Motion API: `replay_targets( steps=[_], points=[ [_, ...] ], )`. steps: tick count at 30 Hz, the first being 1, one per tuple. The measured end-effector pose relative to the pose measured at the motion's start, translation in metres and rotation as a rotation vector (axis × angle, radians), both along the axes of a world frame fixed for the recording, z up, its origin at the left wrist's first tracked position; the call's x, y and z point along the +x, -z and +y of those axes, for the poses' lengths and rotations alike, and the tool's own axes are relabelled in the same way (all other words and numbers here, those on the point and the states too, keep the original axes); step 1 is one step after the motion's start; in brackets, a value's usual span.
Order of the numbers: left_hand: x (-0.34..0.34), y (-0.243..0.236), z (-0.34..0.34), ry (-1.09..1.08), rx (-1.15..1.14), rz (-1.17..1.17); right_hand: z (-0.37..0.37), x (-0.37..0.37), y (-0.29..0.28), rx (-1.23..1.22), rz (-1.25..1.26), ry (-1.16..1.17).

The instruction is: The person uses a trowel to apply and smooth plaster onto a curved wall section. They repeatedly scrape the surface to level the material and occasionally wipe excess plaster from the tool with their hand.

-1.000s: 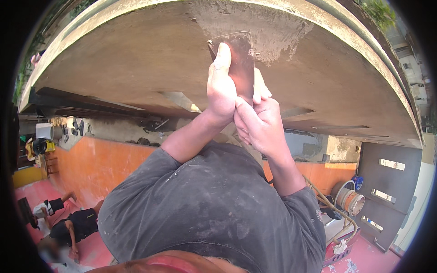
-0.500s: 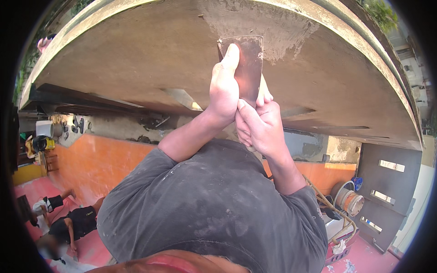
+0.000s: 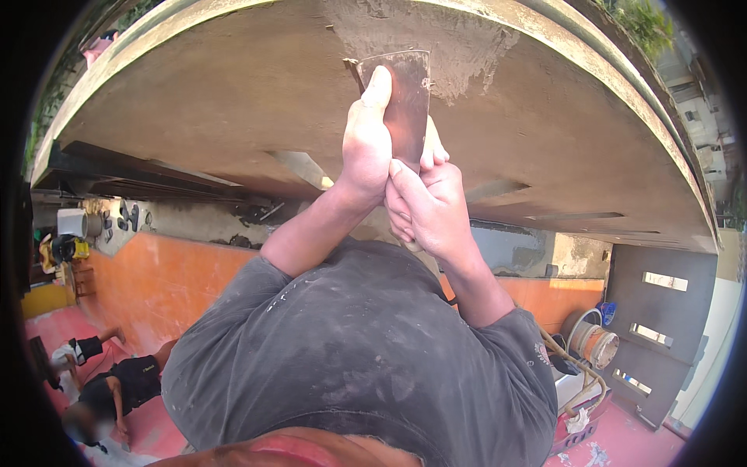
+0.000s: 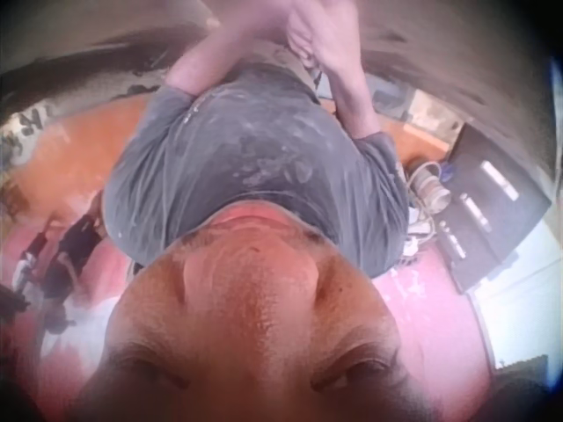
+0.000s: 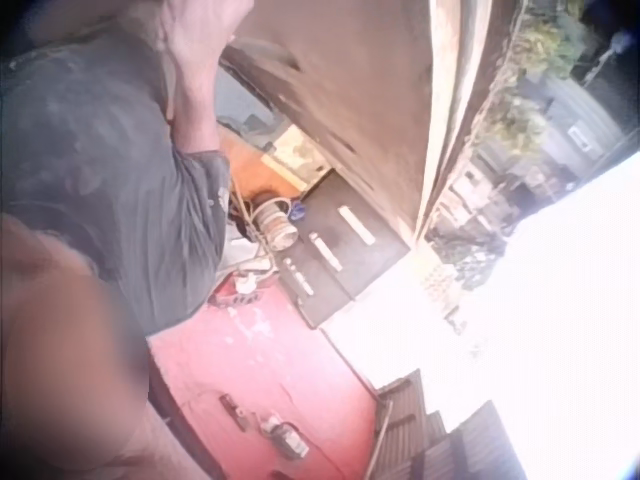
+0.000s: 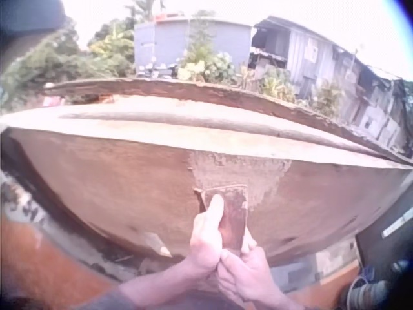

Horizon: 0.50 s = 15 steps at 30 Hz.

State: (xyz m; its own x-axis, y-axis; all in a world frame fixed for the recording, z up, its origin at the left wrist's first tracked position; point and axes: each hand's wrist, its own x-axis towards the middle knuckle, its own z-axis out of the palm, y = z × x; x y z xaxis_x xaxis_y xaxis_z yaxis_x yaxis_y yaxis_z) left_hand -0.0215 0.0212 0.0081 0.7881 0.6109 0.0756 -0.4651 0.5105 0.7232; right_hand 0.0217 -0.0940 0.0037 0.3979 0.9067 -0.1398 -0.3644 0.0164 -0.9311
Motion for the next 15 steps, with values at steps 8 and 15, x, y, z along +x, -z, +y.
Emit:
replay_targets(
  steps=[8,15],
  points=[
    [0.004,0.012,0.0,0.019,0.04,-0.078,-0.001,0.002,-0.001,0.034,0.014,-0.004],
    [0.003,0.007,-0.005,0.019,0.047,-0.006,-0.004,0.003,0.001,0.014,0.025,0.007]
  ],
)
